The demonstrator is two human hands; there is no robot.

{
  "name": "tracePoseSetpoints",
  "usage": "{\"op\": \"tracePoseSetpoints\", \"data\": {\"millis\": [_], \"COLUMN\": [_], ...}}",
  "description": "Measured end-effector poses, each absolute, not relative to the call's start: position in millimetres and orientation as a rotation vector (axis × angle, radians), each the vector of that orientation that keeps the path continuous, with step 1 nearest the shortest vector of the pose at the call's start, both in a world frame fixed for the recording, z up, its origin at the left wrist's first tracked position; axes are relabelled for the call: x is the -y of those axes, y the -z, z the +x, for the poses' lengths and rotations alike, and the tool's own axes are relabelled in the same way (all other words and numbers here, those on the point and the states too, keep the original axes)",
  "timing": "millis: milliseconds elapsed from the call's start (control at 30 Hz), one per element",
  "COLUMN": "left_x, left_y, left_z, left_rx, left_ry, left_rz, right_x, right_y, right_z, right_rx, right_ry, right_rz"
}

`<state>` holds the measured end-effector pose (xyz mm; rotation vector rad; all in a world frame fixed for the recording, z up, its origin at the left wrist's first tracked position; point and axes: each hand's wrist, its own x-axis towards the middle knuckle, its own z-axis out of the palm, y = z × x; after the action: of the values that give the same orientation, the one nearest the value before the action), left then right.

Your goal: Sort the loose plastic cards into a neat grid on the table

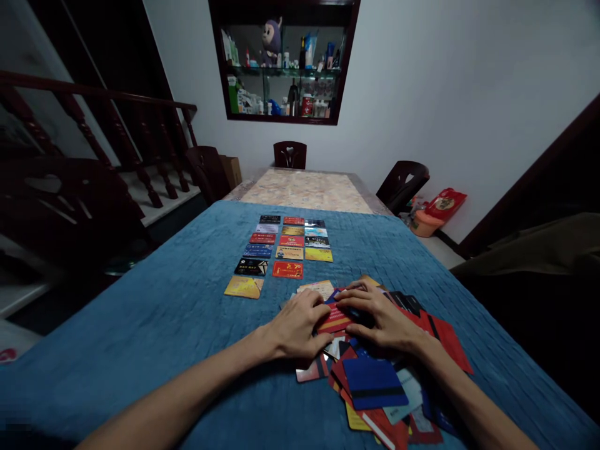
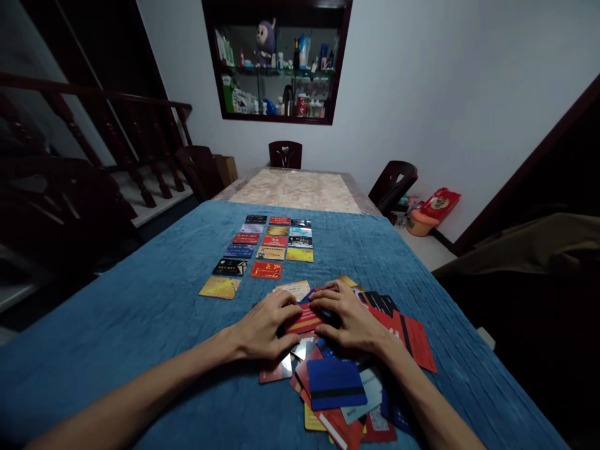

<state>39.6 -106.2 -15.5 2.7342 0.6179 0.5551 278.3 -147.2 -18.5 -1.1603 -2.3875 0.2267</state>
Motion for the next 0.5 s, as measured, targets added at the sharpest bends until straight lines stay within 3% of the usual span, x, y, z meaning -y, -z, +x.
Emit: {"op": "tracePoseSetpoints", "data": {"millis": [500], "left_x": [100.7], "left_y": [15.9], "left_z": [38.8], "left_rx": [-0.455], "left_ry": [-0.783], "left_rz": [2.727], "right_x": [149.4], "right_y": [13.2], "right_z": [277.0], "right_rx": [2.331], "right_ry": [-0.161], "right_rz": [-1.086]}}
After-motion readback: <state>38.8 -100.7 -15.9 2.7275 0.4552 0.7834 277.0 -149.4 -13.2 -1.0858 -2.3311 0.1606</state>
